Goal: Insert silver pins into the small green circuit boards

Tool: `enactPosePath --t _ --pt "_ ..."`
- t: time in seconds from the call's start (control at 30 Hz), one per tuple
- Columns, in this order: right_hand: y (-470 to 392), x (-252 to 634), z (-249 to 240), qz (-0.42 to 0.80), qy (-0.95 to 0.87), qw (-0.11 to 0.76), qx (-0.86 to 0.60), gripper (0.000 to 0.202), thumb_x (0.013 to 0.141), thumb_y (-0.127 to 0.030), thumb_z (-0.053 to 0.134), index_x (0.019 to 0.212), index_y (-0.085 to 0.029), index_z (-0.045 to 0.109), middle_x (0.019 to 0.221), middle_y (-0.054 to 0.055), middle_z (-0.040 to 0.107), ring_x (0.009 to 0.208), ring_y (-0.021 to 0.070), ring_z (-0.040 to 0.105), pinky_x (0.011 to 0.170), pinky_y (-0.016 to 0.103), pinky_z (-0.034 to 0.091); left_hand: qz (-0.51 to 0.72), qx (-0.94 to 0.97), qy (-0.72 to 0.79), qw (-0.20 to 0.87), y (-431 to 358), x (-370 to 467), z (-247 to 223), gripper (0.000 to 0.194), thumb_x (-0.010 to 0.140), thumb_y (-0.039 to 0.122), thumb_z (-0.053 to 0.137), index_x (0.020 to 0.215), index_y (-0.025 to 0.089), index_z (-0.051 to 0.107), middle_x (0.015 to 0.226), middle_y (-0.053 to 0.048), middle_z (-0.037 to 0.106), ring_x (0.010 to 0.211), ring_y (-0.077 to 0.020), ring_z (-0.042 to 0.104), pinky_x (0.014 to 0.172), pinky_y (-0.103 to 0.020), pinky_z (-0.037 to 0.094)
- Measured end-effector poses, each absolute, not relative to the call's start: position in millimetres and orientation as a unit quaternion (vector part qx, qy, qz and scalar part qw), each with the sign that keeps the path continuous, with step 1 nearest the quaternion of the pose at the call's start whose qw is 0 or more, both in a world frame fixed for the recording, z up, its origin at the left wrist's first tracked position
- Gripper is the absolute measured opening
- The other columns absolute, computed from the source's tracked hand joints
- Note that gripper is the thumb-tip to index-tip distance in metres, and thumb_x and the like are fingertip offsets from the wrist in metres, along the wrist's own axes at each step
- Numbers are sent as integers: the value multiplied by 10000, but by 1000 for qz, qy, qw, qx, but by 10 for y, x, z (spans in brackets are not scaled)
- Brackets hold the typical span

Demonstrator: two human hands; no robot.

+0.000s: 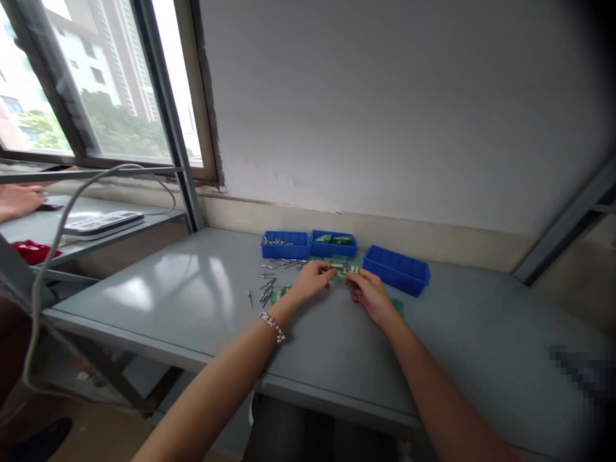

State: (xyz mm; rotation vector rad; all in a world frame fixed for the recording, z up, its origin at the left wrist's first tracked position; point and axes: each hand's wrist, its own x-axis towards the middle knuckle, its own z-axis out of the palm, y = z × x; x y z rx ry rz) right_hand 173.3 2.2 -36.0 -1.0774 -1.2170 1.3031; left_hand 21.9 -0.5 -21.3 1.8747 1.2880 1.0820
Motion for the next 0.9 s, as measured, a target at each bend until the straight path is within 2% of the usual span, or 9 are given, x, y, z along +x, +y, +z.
enactPosePath --t 0.2,0.37,0.63,0.9 --pt "23 1729 -377 522 -522 501 -451 242 578 -380 634 646 -176 523 613 -2 490 509 104 402 381 208 264 399 727 490 268 -5 205 -211 345 804 395 383 661 122 537 513 8 477 489 -87 433 495 -201 308" --pt "21 1725 -375 531 -522 500 -441 257 584 -393 639 656 -178 517 613 -8 479 518 101 405 389 202 263 392 756 487 195 -59 205 -172 313 836 376 348 663 143 466 593 1 560 449 -78 460 510 -203 334" --pt "11 1728 -366 552 -518 502 -419 267 590 -395 653 666 -179 514 610 -15 476 514 94 404 399 200 248 386 770 456 225 -73 200 -177 293 861 397 293 708 164 384 628 18 604 380 -70 467 489 -196 354" --pt "-14 1720 -345 574 -500 498 -414 292 564 -403 670 640 -185 491 595 -26 476 516 94 410 416 203 245 390 776 450 207 -79 201 -166 288 866 375 298 695 160 385 626 16 607 385 -65 459 506 -197 352"
